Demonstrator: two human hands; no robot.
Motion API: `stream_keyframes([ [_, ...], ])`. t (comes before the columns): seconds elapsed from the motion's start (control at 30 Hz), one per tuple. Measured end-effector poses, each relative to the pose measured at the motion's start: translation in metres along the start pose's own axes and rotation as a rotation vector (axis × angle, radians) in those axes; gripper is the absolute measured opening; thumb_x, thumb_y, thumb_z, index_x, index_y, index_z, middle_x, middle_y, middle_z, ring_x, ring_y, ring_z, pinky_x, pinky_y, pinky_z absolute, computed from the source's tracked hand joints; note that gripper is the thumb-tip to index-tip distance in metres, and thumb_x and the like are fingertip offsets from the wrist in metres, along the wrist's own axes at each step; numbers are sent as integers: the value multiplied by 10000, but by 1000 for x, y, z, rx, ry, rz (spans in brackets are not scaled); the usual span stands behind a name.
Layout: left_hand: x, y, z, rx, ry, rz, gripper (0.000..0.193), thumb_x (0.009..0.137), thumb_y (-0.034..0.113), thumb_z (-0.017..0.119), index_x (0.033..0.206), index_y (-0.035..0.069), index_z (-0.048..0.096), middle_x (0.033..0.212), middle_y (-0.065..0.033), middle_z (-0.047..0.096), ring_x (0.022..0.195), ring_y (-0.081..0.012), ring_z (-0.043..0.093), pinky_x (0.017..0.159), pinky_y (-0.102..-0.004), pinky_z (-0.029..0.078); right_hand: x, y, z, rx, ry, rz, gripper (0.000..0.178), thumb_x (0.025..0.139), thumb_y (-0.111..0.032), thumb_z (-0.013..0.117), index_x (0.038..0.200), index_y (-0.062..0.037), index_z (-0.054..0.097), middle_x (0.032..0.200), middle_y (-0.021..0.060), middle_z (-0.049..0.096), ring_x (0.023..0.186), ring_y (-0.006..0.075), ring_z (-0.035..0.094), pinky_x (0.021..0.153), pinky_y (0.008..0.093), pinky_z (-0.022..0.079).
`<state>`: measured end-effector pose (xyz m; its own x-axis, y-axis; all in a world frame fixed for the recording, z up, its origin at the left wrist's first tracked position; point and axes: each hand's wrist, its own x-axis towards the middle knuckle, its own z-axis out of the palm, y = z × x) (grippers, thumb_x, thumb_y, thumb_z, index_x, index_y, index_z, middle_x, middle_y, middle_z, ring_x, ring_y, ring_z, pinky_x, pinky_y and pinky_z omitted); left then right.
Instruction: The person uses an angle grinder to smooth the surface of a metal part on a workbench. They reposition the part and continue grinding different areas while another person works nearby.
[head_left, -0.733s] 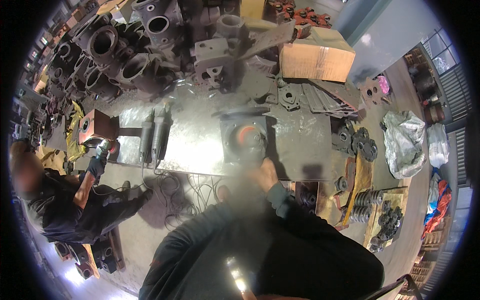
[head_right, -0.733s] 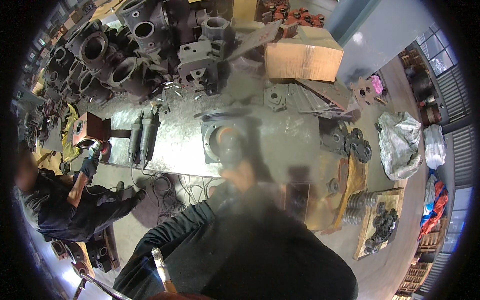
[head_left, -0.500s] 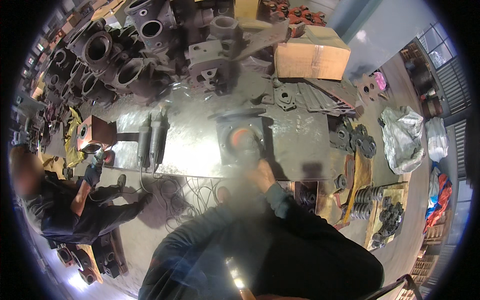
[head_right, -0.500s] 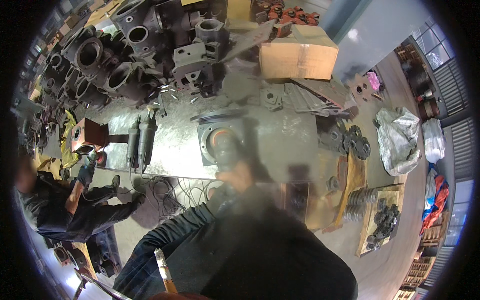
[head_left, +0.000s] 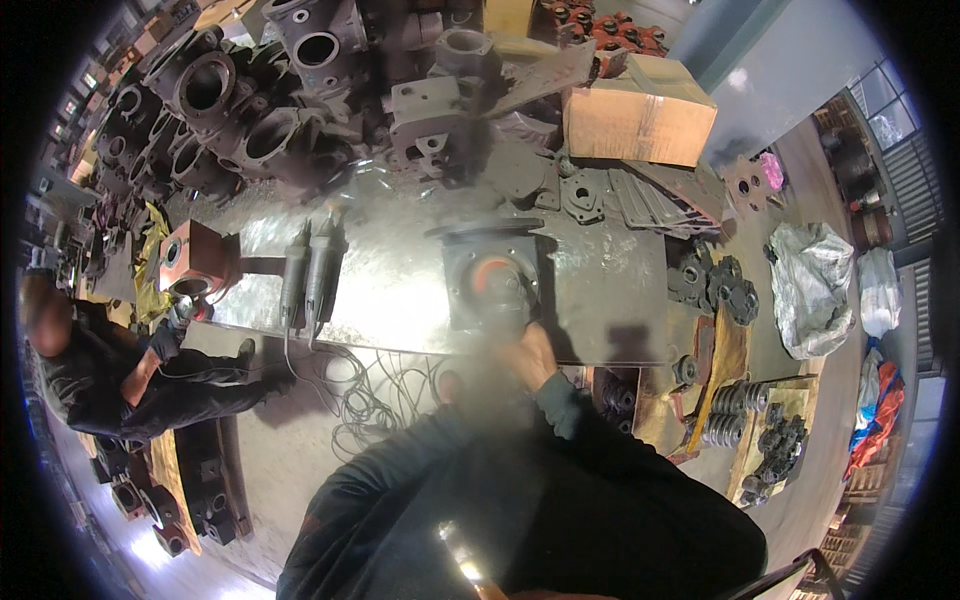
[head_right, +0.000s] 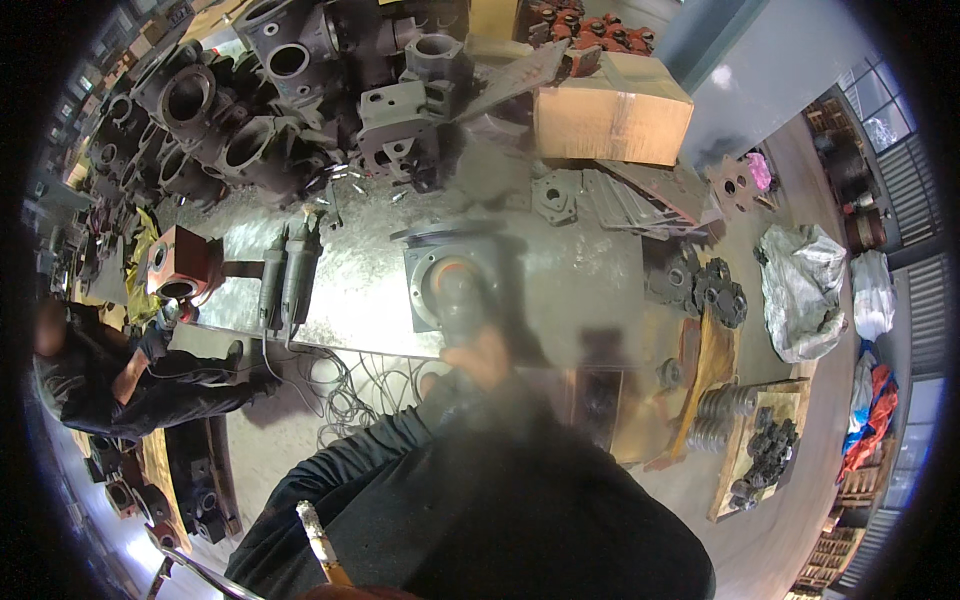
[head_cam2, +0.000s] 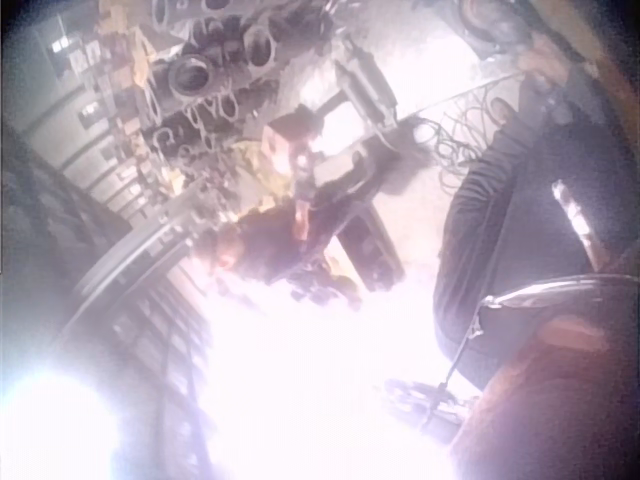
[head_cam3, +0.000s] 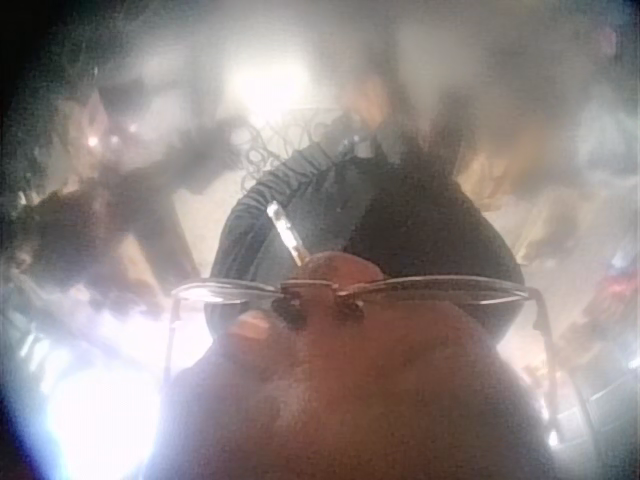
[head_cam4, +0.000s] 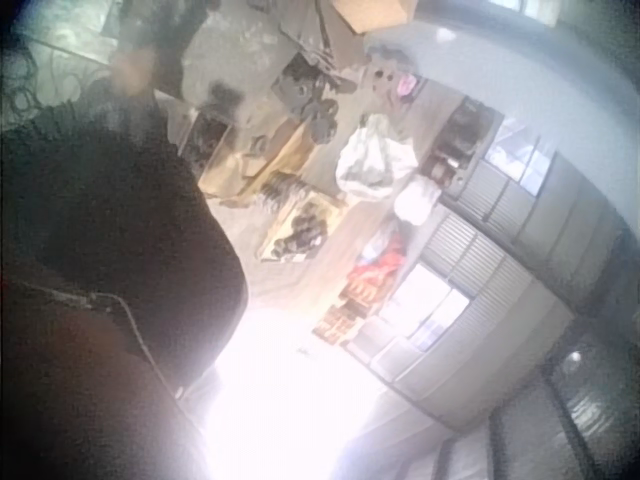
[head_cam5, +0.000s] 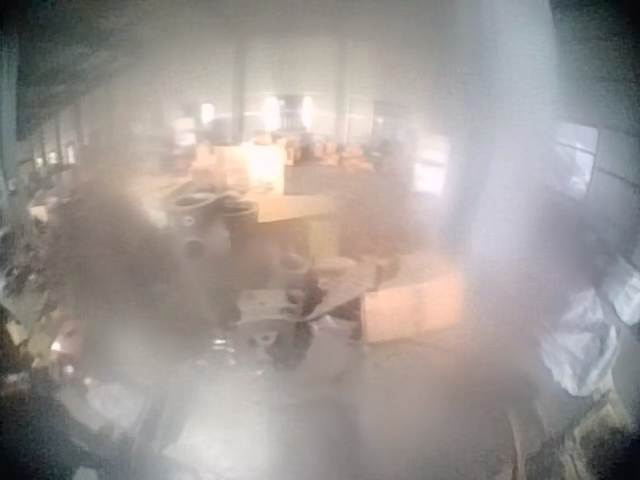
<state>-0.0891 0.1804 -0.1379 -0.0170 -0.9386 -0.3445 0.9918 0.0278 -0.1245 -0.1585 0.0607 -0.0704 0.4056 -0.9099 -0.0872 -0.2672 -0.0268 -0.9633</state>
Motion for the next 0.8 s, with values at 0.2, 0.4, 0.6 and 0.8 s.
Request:
stream_keyframes([
  [0.2, 3, -6, -5, -36, -49, 32, 701, 1014, 685, 416, 1234, 36, 566, 1134, -103, 600, 1065, -184, 583, 970, -330, 489, -8, 20, -3, 233, -61, 89, 245, 780, -141, 773, 989, -25, 721, 888, 109, 667, 813, 221, 612, 705, 368, 485],
  [0.4, -16, -10, 73, -58, -39, 44, 725, 1005, 705, 414, 1264, 44, 561, 1164, -121, 603, 1097, -203, 585, 1010, -357, 477, -5, 53, 2, 20, -98, 33, 345, 747, -164, 836, 1047, -51, 707, 983, 185, 639, 914, 327, 621, 792, 426, 482],
  [0.6, -29, -3, 98, -60, 17, -8, 657, 1026, 638, 428, 1305, 54, 542, 1216, -136, 591, 1151, -214, 569, 1052, -388, 452, -5, 37, 6, -72, 35, -160, 206, 792, -91, 712, 964, 21, 714, 845, 61, 696, 738, 145, 633, 673, 326, 508],
  [0.8, -12, 7, 31, -150, -5, -62, 528, 1075, 501, 447, 1352, 57, 511, 1282, -139, 566, 1218, -206, 535, 1073, -409, 432, 0, -2, -8, 303, -183, 170, 305, 786, -214, 775, 1028, -44, 701, 920, 93, 696, 861, 226, 668, 760, 392, 497],
])
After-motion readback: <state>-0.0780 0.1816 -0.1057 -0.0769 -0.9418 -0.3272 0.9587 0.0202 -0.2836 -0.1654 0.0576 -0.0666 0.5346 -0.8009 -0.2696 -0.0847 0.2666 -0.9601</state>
